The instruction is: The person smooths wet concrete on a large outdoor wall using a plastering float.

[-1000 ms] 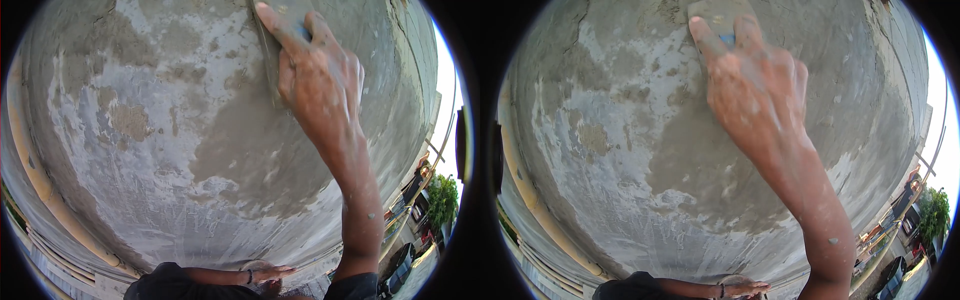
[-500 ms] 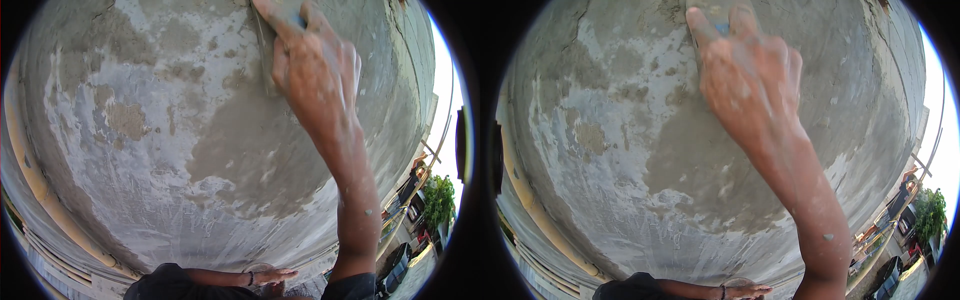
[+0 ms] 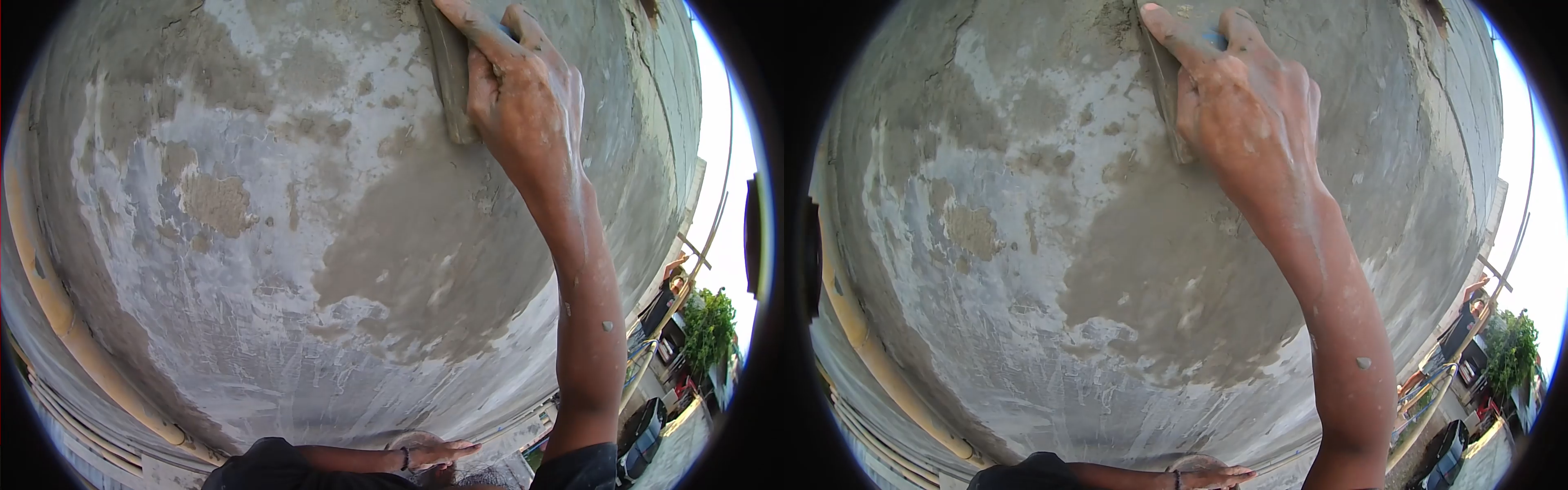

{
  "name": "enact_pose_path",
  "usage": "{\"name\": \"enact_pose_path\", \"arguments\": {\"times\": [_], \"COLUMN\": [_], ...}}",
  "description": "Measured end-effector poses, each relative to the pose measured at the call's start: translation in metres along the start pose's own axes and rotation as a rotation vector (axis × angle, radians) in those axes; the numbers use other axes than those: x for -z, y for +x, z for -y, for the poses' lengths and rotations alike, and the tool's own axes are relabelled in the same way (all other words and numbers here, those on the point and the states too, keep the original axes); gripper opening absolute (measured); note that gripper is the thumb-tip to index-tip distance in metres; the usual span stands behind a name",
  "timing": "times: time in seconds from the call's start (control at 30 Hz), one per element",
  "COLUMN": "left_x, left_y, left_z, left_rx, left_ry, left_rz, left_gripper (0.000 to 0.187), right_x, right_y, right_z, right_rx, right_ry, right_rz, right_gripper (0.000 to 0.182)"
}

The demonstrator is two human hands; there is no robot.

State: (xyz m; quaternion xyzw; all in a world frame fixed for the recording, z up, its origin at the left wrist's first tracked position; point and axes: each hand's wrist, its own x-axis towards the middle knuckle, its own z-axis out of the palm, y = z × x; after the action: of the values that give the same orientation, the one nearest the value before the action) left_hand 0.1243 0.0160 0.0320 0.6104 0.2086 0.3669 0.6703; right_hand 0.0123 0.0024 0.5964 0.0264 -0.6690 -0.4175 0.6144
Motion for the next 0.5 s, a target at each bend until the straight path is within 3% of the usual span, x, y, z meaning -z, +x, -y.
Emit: {"name": "enact_pose_path", "arguments": {"times": [0.03,0.1,0.2,0.33,0.37,0.4,0.5], "left_x": [-0.001,0.002,0.002,0.016,0.015,0.012,0.011], "left_y": [-0.001,-0.006,-0.014,-0.018,-0.017,-0.018,-0.024], "left_z": [-0.01,-0.032,-0.051,-0.015,-0.004,0.002,-0.01], "left_rx": [-0.004,0.384,0.539,0.392,0.254,0.116,0.15], "left_ry": [-0.002,-0.092,-0.081,0.044,0.004,-0.04,-0.052], "left_rz": [-0.001,-0.071,-0.092,0.01,-0.045,-0.099,-0.026], "left_gripper": [0.081,0.076,0.069,0.063,0.071,0.081,0.08], "right_x": [0.002,0.016,0.039,0.064,0.066,0.065,0.049], "right_y": [-0.006,-0.032,-0.082,-0.113,-0.111,-0.105,-0.064], "right_z": [0.003,0.018,0.028,0.03,0.026,0.021,0.003], "right_rx": [0.003,-0.124,-0.222,-0.223,-0.227,-0.231,-0.184], "right_ry": [0.003,0.068,0.095,0.061,0.051,0.064,0.063], "right_rz": [0.001,0.123,0.262,0.453,0.454,0.361,0.071], "right_gripper": [0.056,0.06,0.067,0.07,0.07,0.068,0.059]}}
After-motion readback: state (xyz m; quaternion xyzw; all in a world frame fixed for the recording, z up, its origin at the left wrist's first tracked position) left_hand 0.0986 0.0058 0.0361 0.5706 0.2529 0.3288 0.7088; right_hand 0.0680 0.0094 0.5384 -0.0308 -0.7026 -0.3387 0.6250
